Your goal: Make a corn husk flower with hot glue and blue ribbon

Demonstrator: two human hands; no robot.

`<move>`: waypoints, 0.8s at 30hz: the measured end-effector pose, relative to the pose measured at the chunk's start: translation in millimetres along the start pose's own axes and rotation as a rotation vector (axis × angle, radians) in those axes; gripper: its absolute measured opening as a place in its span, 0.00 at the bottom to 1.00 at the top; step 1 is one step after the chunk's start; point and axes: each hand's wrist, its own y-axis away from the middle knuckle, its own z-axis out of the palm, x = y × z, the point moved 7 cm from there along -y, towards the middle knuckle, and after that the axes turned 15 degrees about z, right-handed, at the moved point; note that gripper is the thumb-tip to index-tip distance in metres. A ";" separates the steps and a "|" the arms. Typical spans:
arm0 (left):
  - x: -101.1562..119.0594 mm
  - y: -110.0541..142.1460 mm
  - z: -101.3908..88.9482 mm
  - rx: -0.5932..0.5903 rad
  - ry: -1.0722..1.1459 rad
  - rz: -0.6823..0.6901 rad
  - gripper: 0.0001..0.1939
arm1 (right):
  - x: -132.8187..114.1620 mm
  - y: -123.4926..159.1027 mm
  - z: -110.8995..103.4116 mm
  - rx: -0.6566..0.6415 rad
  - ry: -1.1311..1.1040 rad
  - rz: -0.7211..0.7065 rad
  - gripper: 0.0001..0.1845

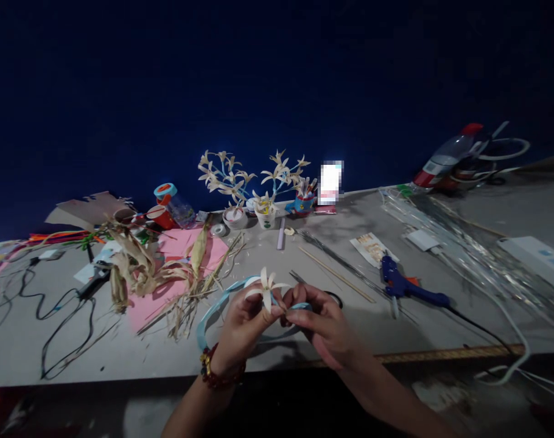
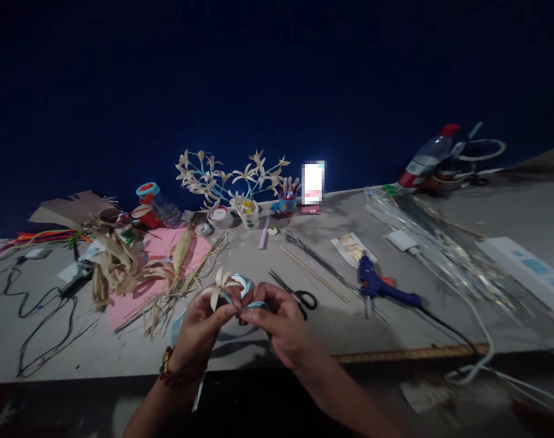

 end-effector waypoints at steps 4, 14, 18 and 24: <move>-9.0 6.5 -7.3 0.152 -0.095 0.015 0.06 | -23.8 15.7 -3.2 0.206 0.396 -0.384 0.07; 4.8 2.3 -6.2 0.096 -0.191 0.081 0.06 | -24.7 14.8 -4.6 0.156 0.377 -0.394 0.07; 10.9 -2.6 -1.9 -0.024 -0.193 0.115 0.06 | -7.7 0.8 -6.1 0.026 0.085 -0.111 0.13; 5.8 -0.6 -0.4 0.046 -0.158 0.171 0.05 | -19.6 9.6 -6.1 0.105 0.248 -0.334 0.10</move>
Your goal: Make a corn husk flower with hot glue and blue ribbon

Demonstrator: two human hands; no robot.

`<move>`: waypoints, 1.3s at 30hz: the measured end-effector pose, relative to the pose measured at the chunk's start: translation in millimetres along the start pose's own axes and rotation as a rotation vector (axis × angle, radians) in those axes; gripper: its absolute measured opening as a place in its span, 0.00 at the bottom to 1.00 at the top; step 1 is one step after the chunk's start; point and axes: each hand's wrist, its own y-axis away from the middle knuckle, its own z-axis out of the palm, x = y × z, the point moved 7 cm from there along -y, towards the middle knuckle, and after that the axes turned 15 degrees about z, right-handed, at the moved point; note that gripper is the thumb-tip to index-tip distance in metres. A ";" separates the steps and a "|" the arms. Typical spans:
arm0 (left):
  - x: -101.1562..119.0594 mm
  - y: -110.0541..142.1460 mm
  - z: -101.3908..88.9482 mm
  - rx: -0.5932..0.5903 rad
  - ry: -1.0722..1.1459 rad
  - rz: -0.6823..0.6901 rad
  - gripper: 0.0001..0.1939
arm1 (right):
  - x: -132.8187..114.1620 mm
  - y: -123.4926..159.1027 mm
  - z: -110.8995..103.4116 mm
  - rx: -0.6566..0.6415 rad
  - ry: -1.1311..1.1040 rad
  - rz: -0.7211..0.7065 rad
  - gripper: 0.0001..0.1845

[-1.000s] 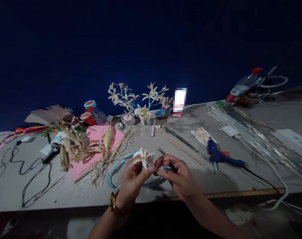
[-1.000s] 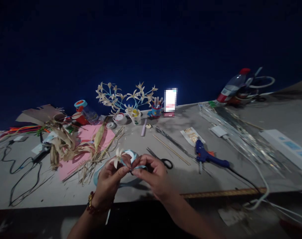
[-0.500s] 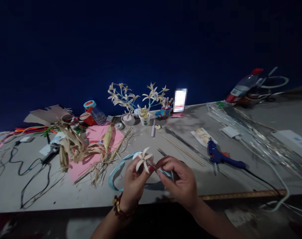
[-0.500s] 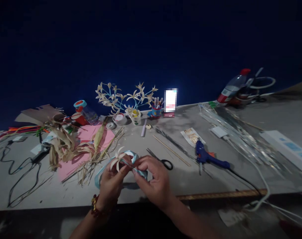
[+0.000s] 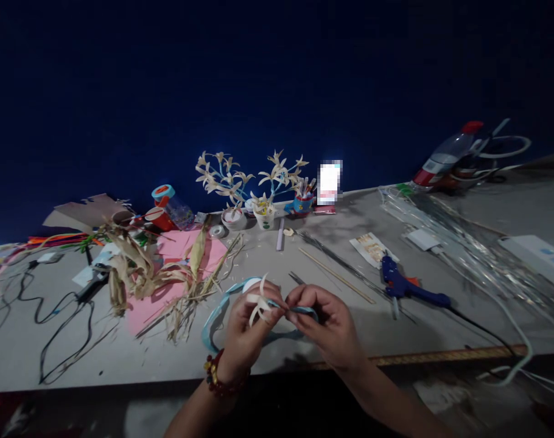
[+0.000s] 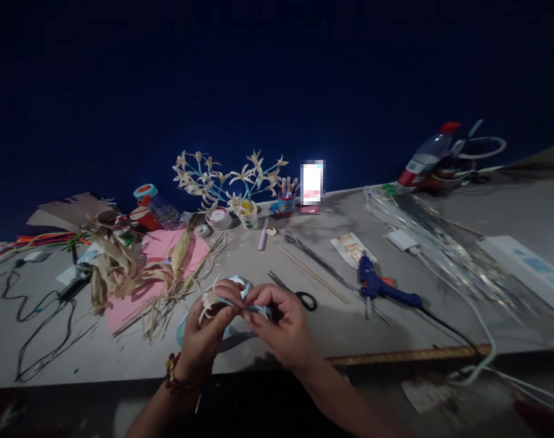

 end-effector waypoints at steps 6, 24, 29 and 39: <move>-1.8 5.1 1.7 0.122 -0.029 -0.003 0.03 | -27.7 16.6 3.0 0.107 0.418 -0.390 0.10; 27.4 0.3 6.8 -0.052 -0.058 0.406 0.02 | -36.9 52.7 3.2 0.222 0.578 -1.071 0.10; 22.2 1.9 5.6 -0.061 -0.022 0.385 0.03 | -41.6 50.3 3.4 0.173 0.585 -1.050 0.08; 30.5 -6.4 8.0 -0.117 -0.031 0.397 0.03 | -35.2 20.9 3.0 -0.062 0.211 -0.502 0.05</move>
